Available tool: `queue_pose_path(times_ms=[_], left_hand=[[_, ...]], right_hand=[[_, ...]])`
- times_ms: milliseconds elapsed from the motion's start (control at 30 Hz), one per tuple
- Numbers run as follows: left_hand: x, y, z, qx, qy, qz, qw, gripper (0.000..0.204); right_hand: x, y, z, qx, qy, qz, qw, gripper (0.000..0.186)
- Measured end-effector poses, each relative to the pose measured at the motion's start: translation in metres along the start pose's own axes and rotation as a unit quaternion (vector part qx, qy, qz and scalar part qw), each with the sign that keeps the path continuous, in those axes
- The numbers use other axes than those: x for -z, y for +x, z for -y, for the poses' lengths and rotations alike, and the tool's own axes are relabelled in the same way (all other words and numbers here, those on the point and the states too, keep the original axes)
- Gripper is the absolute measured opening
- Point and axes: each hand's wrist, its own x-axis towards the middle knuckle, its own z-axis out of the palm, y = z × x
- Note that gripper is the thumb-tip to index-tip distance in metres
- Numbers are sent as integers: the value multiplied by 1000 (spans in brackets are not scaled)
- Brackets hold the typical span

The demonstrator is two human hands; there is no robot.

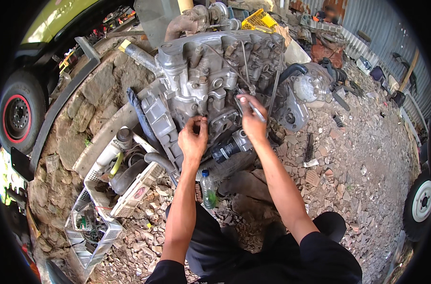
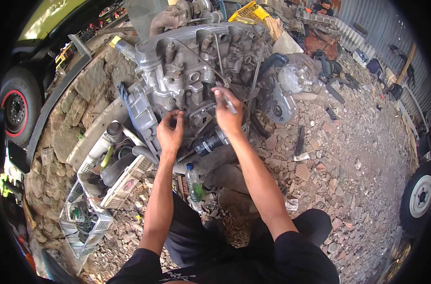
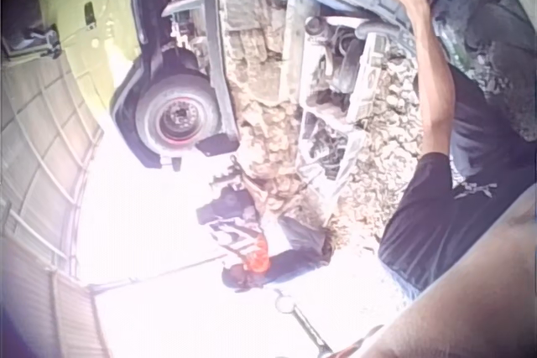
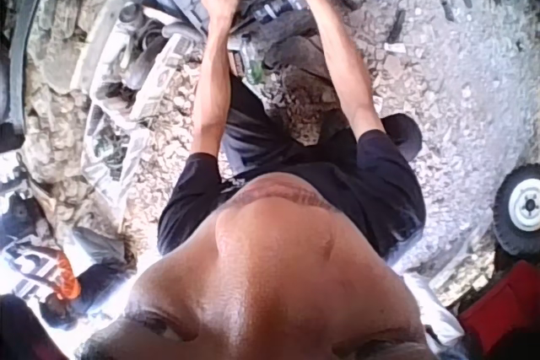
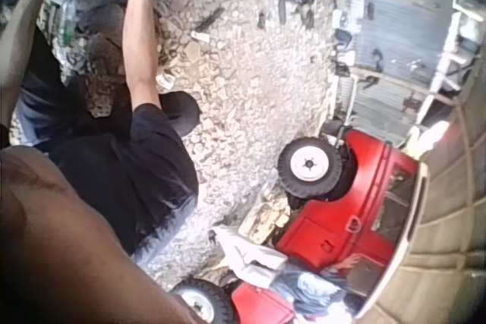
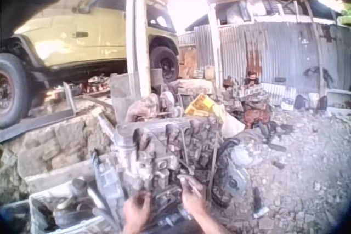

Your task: The person wipes the exterior and internal surfaces of an engine block with a cloth, pours liquid from a plastic bottle onto the components, and uses a wrench and a marker on the engine parts.

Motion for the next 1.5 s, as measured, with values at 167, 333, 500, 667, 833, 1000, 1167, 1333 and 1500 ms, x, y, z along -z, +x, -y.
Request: queue_pose_path(times_ms=[167, 333, 500, 667, 833, 1000, 1167, 1333, 1500], left_hand=[[-4, 1, -1, -3, -2, 6, 1000, 17], [-4, 3, 13, -20, 1, -8, 1000, 17], [-9, 2, 4, 1, -5, 6, 1000, 16], [-7, 3, 6, 11, -1, 9, 1000, 18], [-4, 2, 4, -17, 11, 3, 1000, 17], [-1, 2, 3, -7, 1, 10, 1000, 16], [0, 0, 4, -14, -18, 17, 1000, 17], [3, -4, 4, -7, -55, 31, 998, 18], [8, -6, 1, -12, -61, 39, 997, 18]], right_hand=[[-28, -13, 26, 10, -102, 110, 989, 15], [-7, 3, 46, -5, -82, 110, 990, 17], [-18, -5, 17, 101, -7, 171, 980, 12], [-7, 8, 23, 49, -56, 76, 994, 12], [-10, 3, 31, 76, 42, 186, 979, 11], [-5, 4, 31, 60, -86, 188, 977, 14], [-14, 3, 11, 154, -103, 164, 969, 20], [0, 14, 10, 206, -125, 198, 950, 25], [9, 28, 5, 273, -131, 199, 932, 42]])
